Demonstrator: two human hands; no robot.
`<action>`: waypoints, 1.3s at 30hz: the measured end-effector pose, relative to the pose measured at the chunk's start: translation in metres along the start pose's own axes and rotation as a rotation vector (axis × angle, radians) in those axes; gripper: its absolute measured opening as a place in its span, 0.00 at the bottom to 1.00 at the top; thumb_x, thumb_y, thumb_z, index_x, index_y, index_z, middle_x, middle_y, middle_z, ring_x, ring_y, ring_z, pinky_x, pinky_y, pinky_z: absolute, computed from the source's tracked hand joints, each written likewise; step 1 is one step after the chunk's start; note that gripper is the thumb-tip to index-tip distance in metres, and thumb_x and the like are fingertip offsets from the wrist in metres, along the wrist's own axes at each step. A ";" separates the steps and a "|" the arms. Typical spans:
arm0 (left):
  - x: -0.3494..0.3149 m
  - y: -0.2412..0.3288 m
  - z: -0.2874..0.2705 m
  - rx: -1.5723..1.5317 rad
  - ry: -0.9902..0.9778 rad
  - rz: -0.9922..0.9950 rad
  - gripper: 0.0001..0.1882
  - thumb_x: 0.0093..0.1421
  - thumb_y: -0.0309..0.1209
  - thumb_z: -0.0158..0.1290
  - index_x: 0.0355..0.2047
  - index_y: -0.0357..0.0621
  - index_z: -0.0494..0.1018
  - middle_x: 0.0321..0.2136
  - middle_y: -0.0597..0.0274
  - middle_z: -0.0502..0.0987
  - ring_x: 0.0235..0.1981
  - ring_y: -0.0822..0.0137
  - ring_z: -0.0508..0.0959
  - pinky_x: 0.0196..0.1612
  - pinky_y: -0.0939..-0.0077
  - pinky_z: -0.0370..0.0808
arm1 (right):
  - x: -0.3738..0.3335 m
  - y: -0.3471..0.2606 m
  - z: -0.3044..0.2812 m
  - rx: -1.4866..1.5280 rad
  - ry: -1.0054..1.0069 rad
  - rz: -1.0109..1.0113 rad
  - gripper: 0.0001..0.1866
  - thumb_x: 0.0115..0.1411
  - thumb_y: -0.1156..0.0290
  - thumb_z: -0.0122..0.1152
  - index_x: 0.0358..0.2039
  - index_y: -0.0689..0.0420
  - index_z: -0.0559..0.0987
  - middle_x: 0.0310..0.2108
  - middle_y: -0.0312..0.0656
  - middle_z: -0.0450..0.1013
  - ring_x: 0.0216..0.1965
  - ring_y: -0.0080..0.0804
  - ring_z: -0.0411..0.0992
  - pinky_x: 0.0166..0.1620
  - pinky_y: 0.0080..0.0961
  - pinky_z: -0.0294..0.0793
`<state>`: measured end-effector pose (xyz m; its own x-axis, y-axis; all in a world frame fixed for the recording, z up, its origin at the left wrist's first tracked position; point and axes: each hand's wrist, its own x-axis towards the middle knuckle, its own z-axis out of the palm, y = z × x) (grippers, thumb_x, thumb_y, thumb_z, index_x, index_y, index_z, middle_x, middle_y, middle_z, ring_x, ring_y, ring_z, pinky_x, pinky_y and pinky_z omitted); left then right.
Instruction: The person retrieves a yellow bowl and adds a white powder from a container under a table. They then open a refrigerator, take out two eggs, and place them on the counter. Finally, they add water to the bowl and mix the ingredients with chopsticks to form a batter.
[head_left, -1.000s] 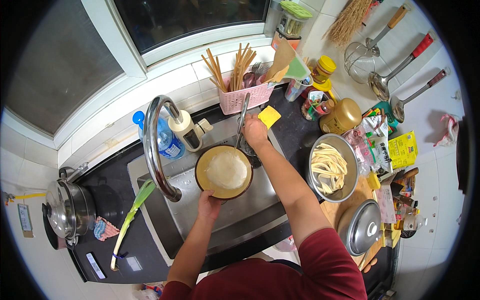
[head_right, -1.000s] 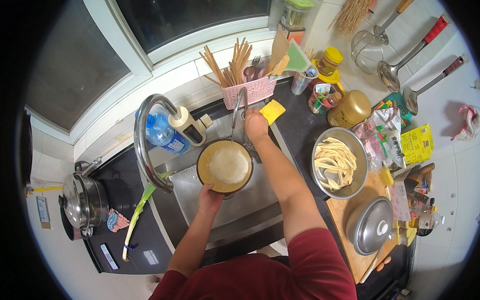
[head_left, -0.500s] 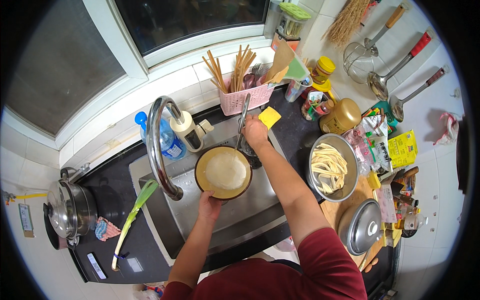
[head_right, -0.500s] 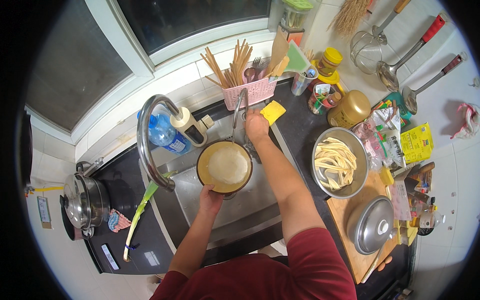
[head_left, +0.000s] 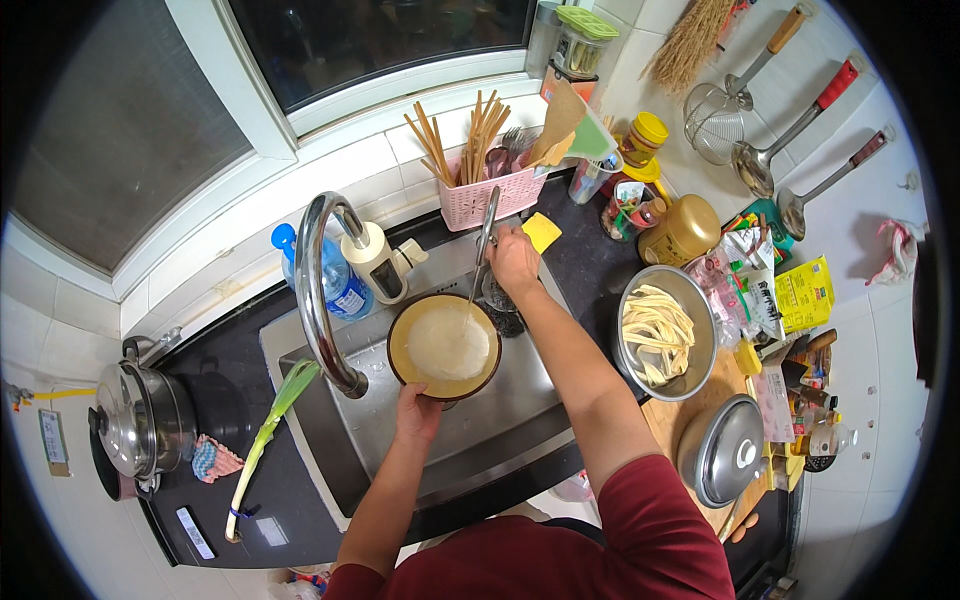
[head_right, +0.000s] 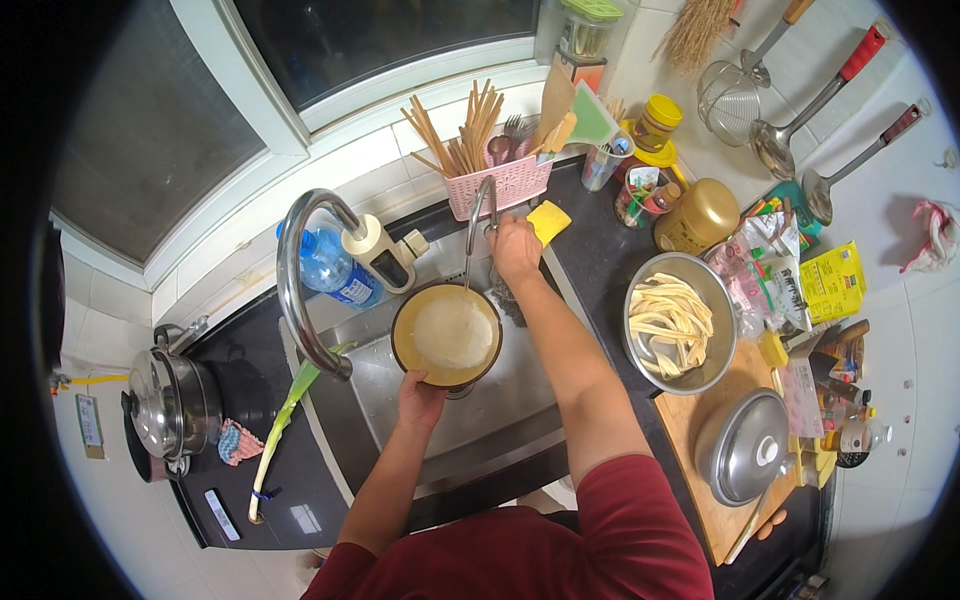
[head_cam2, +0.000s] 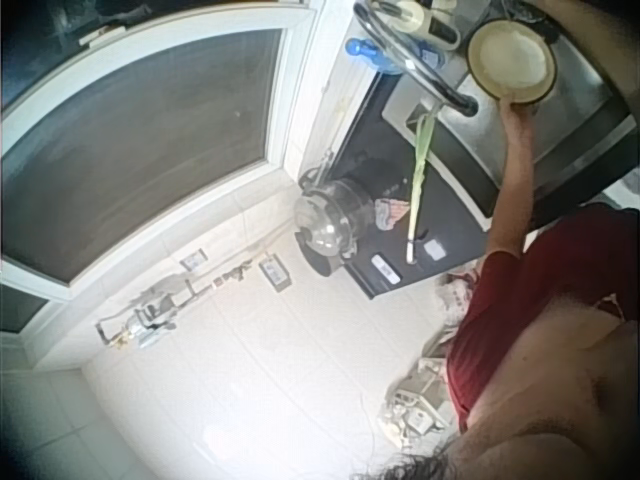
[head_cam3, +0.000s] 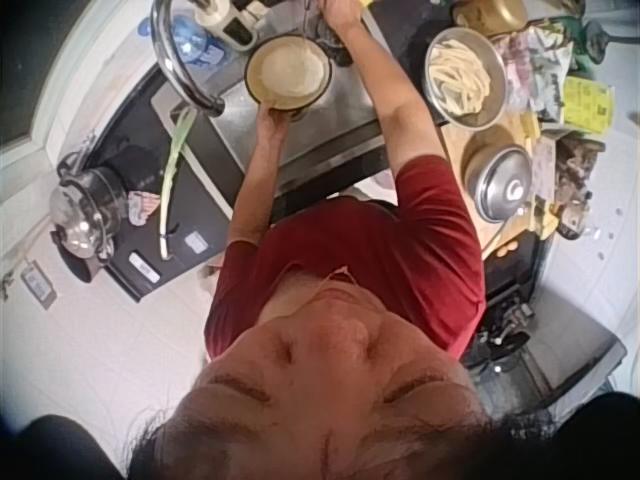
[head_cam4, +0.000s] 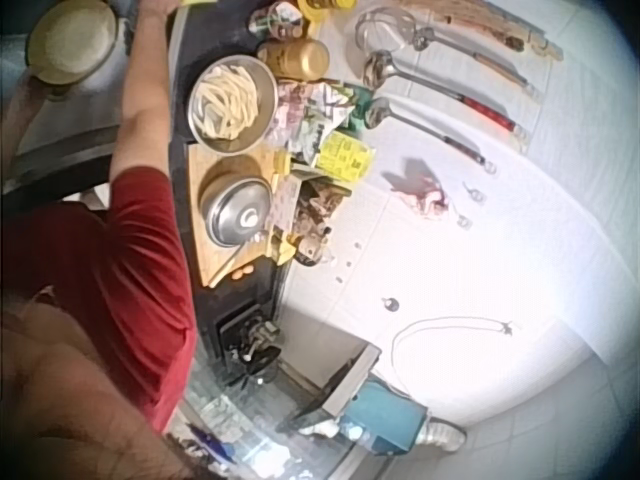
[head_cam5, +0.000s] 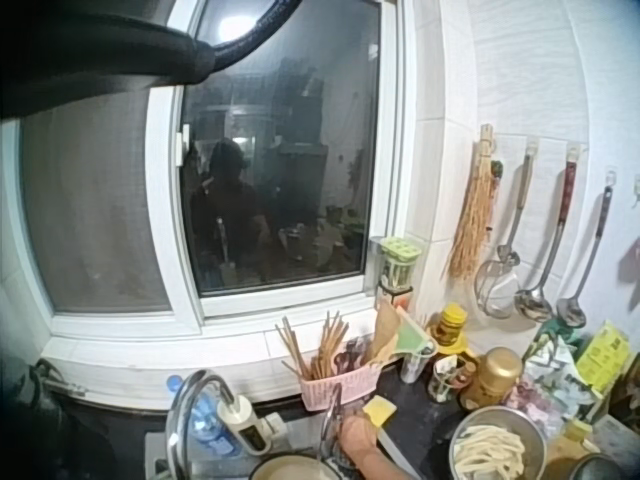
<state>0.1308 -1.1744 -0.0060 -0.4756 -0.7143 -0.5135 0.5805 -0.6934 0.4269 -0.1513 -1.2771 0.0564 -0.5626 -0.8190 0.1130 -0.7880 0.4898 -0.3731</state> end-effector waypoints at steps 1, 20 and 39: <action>0.000 -0.001 -0.003 0.008 0.003 0.003 0.30 0.48 0.32 0.52 0.55 0.45 0.65 0.52 0.62 0.71 0.54 0.60 0.69 0.56 0.61 0.66 | 0.001 0.000 0.000 0.003 -0.006 0.010 0.18 0.52 0.60 0.65 0.37 0.60 0.76 0.39 0.51 0.73 0.44 0.49 0.73 0.45 0.41 0.74; 0.000 -0.002 -0.011 0.034 0.008 0.027 0.30 0.47 0.32 0.53 0.54 0.44 0.66 0.52 0.63 0.71 0.53 0.60 0.70 0.55 0.61 0.66 | 0.006 -0.001 -0.002 0.019 0.022 0.036 0.13 0.54 0.63 0.62 0.34 0.60 0.76 0.33 0.53 0.76 0.36 0.51 0.76 0.41 0.43 0.74; 0.002 -0.003 -0.017 0.031 -0.018 0.036 0.31 0.47 0.31 0.52 0.55 0.43 0.65 0.53 0.62 0.70 0.56 0.60 0.69 0.60 0.60 0.63 | 0.006 -0.005 0.002 -0.005 0.015 0.075 0.12 0.56 0.62 0.58 0.35 0.58 0.76 0.34 0.53 0.76 0.37 0.51 0.76 0.41 0.43 0.75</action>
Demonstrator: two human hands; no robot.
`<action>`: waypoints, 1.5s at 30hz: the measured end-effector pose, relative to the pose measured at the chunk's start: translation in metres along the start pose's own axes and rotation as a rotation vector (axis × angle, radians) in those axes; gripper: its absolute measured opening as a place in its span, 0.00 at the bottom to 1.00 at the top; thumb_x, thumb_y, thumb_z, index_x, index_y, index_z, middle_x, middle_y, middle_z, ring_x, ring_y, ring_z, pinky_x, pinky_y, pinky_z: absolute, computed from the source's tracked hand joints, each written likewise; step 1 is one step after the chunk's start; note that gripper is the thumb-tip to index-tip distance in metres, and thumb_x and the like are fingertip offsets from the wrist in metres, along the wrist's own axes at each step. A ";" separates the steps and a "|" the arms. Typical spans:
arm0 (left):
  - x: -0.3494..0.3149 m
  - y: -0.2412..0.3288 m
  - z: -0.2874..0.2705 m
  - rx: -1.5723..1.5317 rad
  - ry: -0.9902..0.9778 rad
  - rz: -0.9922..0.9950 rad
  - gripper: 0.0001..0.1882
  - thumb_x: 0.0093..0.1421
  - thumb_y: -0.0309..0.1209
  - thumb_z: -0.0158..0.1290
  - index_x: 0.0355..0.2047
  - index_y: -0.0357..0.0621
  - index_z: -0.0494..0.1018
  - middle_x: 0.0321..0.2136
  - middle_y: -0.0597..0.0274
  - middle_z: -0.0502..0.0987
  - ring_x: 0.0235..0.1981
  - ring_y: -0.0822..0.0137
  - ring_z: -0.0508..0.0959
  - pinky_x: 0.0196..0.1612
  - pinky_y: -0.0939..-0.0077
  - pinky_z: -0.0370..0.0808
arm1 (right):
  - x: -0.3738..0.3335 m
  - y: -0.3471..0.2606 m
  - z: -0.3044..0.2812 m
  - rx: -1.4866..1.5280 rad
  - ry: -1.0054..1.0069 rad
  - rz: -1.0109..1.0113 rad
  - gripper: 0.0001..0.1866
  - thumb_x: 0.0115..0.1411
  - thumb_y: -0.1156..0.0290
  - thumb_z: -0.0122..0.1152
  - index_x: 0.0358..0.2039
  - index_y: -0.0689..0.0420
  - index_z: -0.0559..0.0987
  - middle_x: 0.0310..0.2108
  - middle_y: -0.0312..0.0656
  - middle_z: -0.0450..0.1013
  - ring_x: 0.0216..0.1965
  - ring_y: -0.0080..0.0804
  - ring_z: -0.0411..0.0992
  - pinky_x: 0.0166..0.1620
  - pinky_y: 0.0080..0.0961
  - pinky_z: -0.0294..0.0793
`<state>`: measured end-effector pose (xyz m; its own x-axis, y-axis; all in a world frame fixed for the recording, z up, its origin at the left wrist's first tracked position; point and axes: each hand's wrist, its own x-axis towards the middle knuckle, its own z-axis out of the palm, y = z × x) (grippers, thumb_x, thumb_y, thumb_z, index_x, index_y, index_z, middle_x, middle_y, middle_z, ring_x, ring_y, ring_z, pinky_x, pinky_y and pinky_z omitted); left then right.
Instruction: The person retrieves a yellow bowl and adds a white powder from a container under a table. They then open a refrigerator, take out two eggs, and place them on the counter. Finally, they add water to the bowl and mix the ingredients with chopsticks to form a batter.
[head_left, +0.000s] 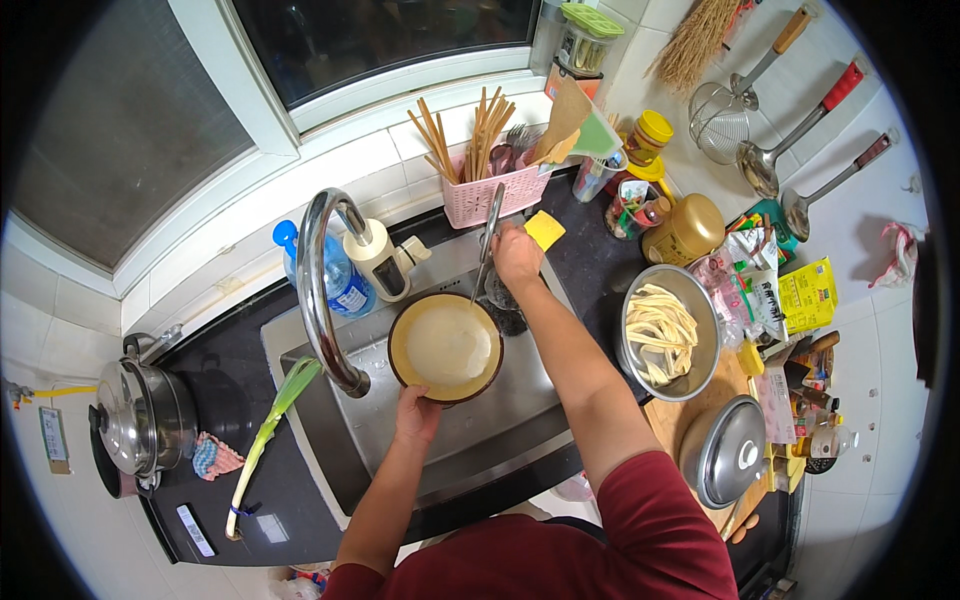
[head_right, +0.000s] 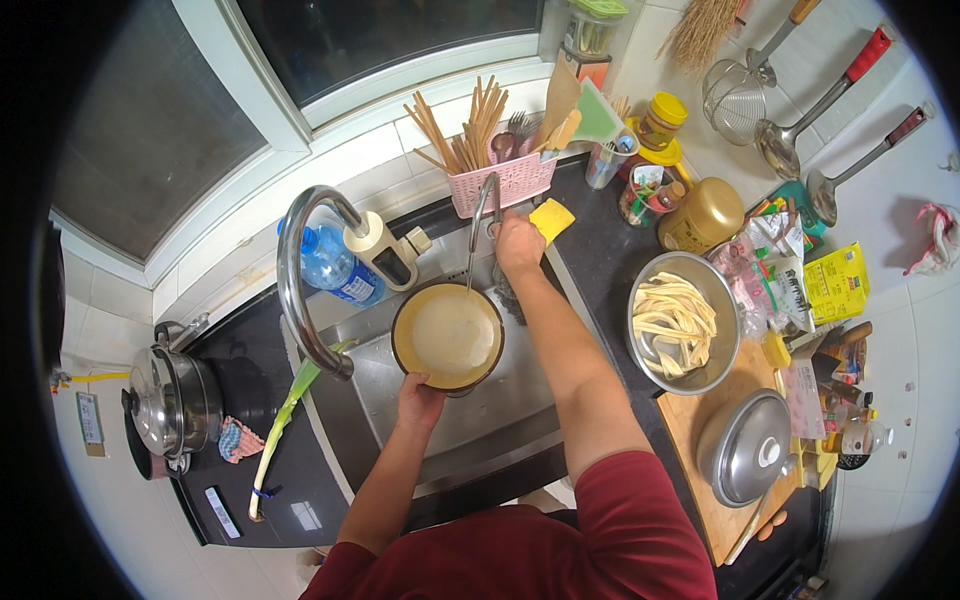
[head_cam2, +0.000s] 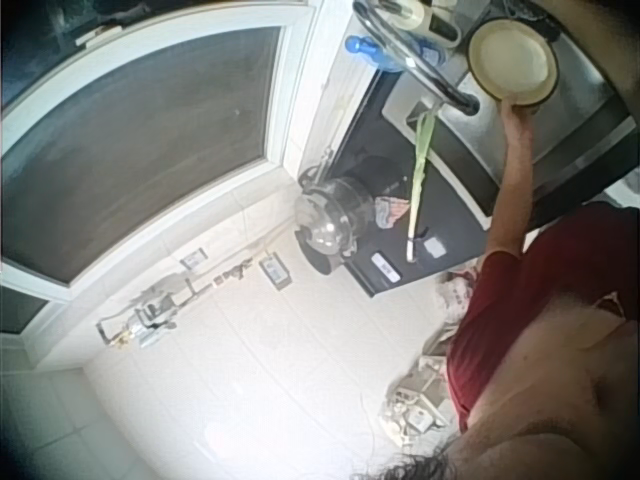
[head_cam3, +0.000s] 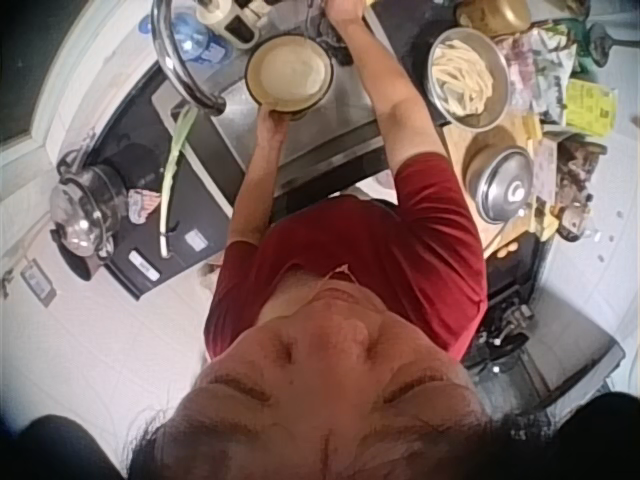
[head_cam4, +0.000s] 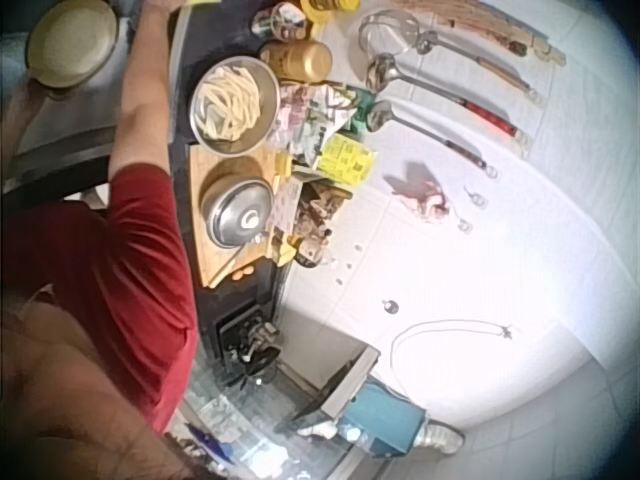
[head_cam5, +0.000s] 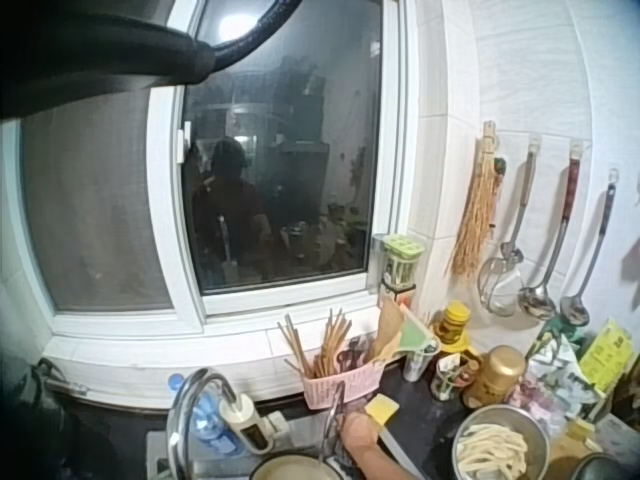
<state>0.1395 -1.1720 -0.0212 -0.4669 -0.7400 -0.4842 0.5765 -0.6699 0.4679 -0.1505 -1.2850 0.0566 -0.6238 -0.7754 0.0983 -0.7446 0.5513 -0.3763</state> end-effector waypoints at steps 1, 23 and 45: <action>0.000 0.000 0.000 0.000 -0.006 0.001 0.31 0.47 0.31 0.52 0.55 0.43 0.65 0.53 0.62 0.70 0.56 0.60 0.69 0.60 0.60 0.63 | 0.000 0.000 0.000 -0.003 -0.004 0.001 0.12 0.56 0.62 0.58 0.35 0.58 0.76 0.34 0.53 0.76 0.37 0.51 0.76 0.41 0.43 0.75; -0.002 0.000 0.000 -0.020 0.008 0.021 0.26 0.48 0.28 0.51 0.51 0.41 0.67 0.50 0.63 0.72 0.54 0.62 0.69 0.60 0.61 0.62 | -0.002 -0.001 0.000 0.006 0.007 0.010 0.13 0.56 0.62 0.58 0.34 0.59 0.76 0.35 0.53 0.75 0.37 0.51 0.76 0.41 0.44 0.74; -0.003 0.003 0.002 -0.044 -0.003 -0.013 0.27 0.49 0.26 0.50 0.52 0.43 0.65 0.47 0.63 0.73 0.51 0.61 0.71 0.55 0.59 0.68 | 0.000 -0.001 0.004 0.024 -0.006 0.012 0.15 0.57 0.63 0.57 0.39 0.60 0.73 0.34 0.55 0.76 0.37 0.53 0.76 0.42 0.45 0.74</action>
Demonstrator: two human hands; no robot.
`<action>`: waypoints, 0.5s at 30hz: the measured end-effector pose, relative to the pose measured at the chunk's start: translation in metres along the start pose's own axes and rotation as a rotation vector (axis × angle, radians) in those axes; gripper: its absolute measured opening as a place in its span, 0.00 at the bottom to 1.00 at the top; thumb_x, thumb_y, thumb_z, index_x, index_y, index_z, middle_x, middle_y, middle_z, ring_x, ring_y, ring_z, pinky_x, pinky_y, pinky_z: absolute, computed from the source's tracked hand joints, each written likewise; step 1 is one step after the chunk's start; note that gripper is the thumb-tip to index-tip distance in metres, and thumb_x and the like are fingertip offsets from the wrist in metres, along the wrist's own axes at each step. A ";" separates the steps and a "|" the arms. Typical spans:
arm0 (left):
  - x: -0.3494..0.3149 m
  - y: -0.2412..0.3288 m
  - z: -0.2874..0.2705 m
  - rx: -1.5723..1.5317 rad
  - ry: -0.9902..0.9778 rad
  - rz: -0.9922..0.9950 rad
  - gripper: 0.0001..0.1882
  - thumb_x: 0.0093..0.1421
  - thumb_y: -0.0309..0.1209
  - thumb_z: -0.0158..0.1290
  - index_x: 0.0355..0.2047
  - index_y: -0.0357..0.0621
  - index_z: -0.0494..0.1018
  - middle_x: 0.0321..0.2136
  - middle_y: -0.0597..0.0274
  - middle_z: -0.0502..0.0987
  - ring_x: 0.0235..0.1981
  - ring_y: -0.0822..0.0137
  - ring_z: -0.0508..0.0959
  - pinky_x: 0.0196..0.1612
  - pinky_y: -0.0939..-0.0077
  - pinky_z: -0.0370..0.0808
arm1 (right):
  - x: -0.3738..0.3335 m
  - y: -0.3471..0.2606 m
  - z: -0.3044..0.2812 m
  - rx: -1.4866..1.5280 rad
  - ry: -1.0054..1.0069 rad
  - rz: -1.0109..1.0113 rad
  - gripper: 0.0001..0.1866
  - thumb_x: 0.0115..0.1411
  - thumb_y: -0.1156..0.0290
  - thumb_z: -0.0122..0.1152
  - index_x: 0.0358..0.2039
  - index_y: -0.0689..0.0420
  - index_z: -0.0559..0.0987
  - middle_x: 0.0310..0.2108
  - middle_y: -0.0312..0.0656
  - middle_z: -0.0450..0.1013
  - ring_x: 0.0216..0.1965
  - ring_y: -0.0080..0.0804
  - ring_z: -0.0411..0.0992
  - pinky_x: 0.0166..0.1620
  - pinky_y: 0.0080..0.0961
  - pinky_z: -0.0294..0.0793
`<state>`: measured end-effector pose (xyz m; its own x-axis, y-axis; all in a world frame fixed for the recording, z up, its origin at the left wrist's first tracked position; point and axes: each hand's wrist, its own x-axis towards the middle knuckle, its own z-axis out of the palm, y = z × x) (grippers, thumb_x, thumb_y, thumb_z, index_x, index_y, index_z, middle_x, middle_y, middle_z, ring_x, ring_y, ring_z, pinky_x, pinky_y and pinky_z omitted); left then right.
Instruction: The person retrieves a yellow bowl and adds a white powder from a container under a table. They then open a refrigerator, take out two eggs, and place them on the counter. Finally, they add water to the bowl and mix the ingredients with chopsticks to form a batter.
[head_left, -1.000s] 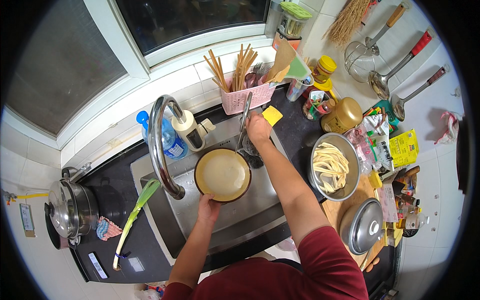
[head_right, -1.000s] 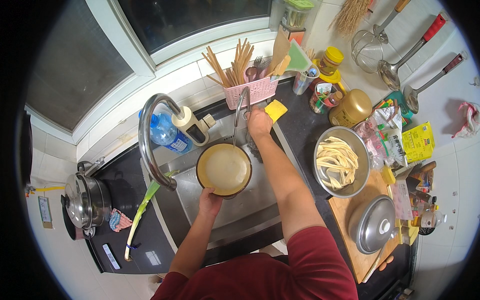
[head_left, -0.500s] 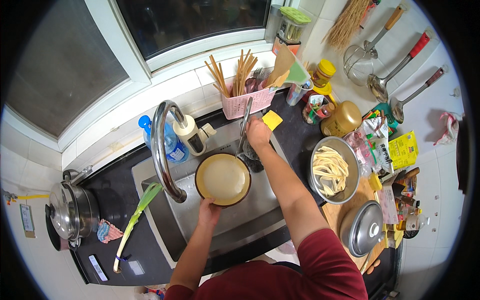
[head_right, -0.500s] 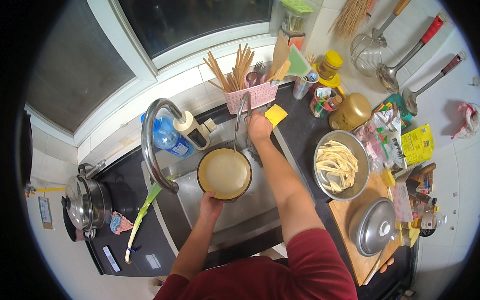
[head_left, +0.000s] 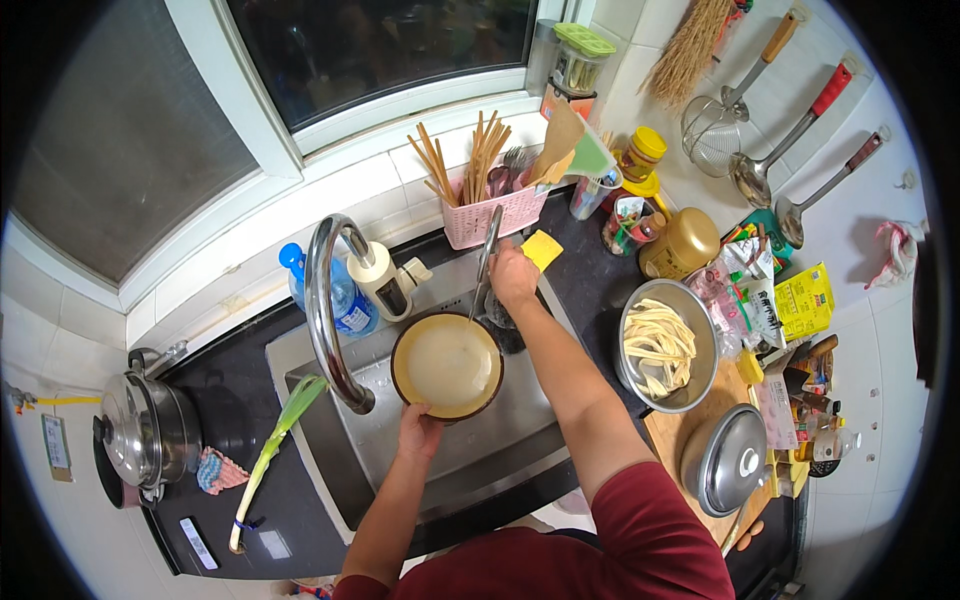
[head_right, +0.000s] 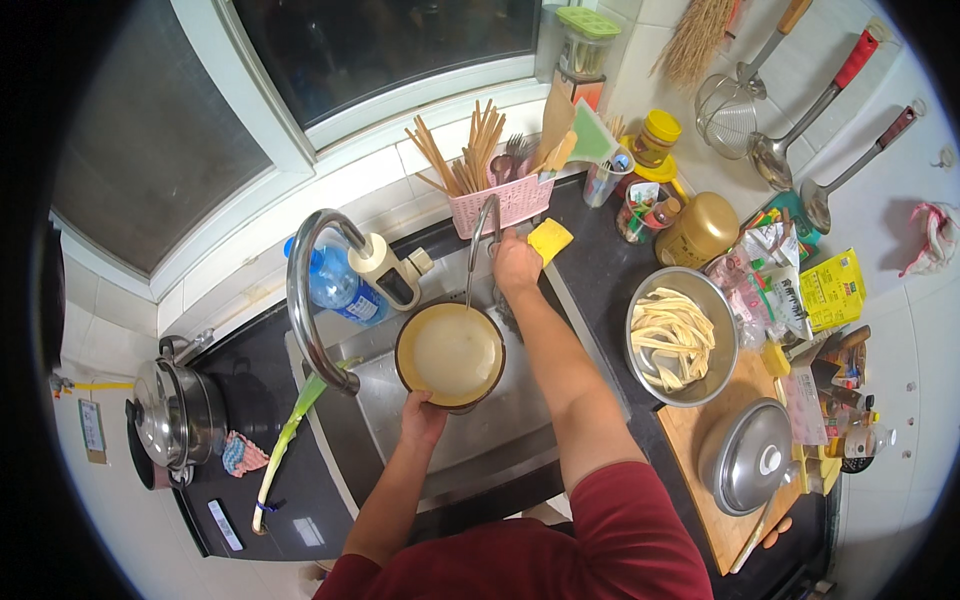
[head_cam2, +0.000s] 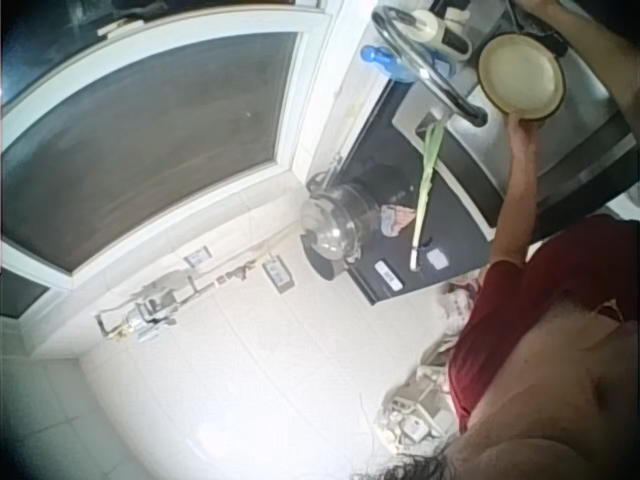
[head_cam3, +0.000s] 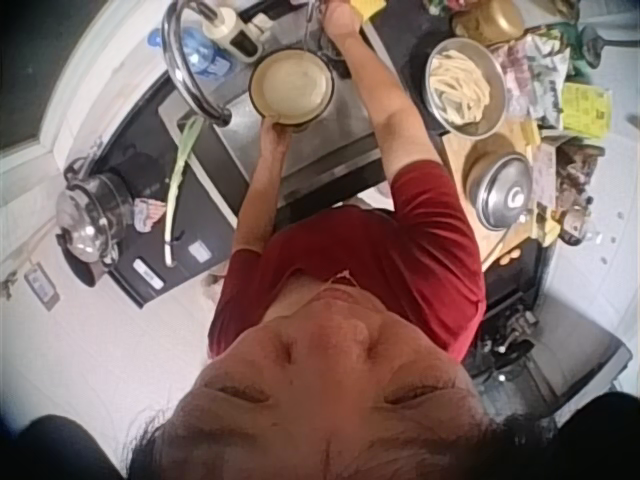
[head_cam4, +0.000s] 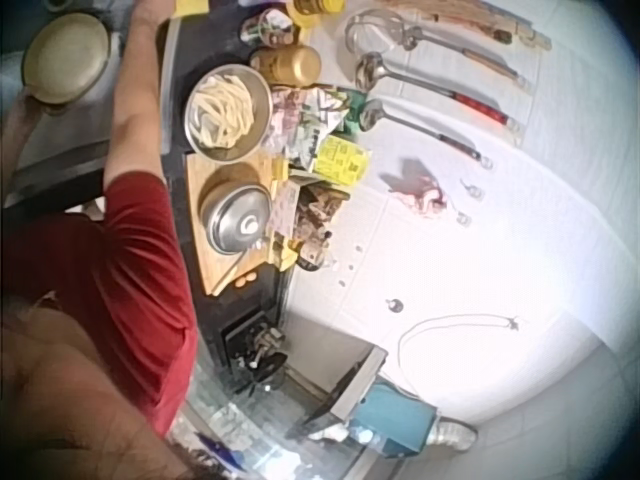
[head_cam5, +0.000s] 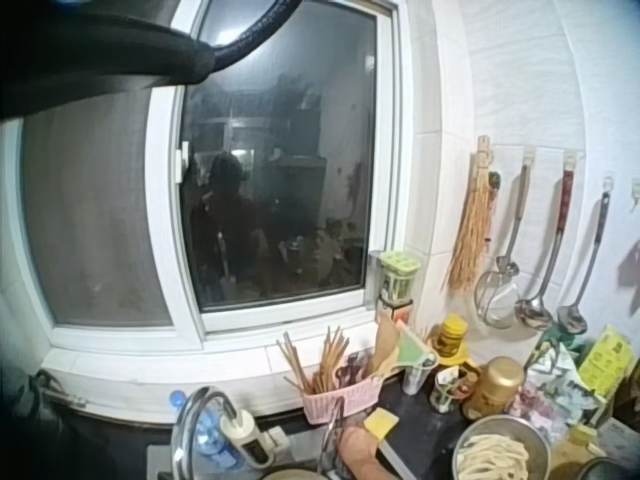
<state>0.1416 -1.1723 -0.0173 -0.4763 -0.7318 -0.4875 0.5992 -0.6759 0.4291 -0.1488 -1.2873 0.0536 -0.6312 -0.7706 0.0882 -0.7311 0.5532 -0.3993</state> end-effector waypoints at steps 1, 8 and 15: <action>-0.001 0.001 0.003 -0.002 0.001 0.005 0.27 0.49 0.26 0.50 0.52 0.43 0.65 0.47 0.63 0.73 0.51 0.61 0.72 0.55 0.60 0.68 | 0.000 -0.001 -0.001 0.022 -0.022 0.022 0.15 0.57 0.62 0.57 0.40 0.60 0.72 0.35 0.56 0.76 0.37 0.54 0.76 0.43 0.45 0.74; -0.001 0.001 0.001 0.051 -0.042 0.026 0.29 0.48 0.30 0.51 0.54 0.40 0.65 0.52 0.62 0.71 0.55 0.61 0.69 0.60 0.62 0.63 | 0.006 0.004 0.005 0.175 -0.034 0.290 0.18 0.59 0.60 0.57 0.41 0.62 0.71 0.36 0.59 0.76 0.41 0.55 0.75 0.45 0.45 0.73; -0.002 0.003 -0.008 0.045 -0.038 0.026 0.30 0.48 0.30 0.51 0.54 0.41 0.65 0.52 0.62 0.71 0.55 0.61 0.69 0.59 0.62 0.64 | 0.002 0.017 -0.029 0.292 0.103 0.305 0.15 0.58 0.61 0.58 0.37 0.60 0.73 0.34 0.53 0.77 0.39 0.53 0.75 0.43 0.45 0.73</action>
<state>0.1494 -1.1722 -0.0210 -0.4858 -0.7513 -0.4467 0.5828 -0.6593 0.4750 -0.1699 -1.2703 0.0731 -0.8404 -0.5419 0.0109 -0.4125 0.6264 -0.6614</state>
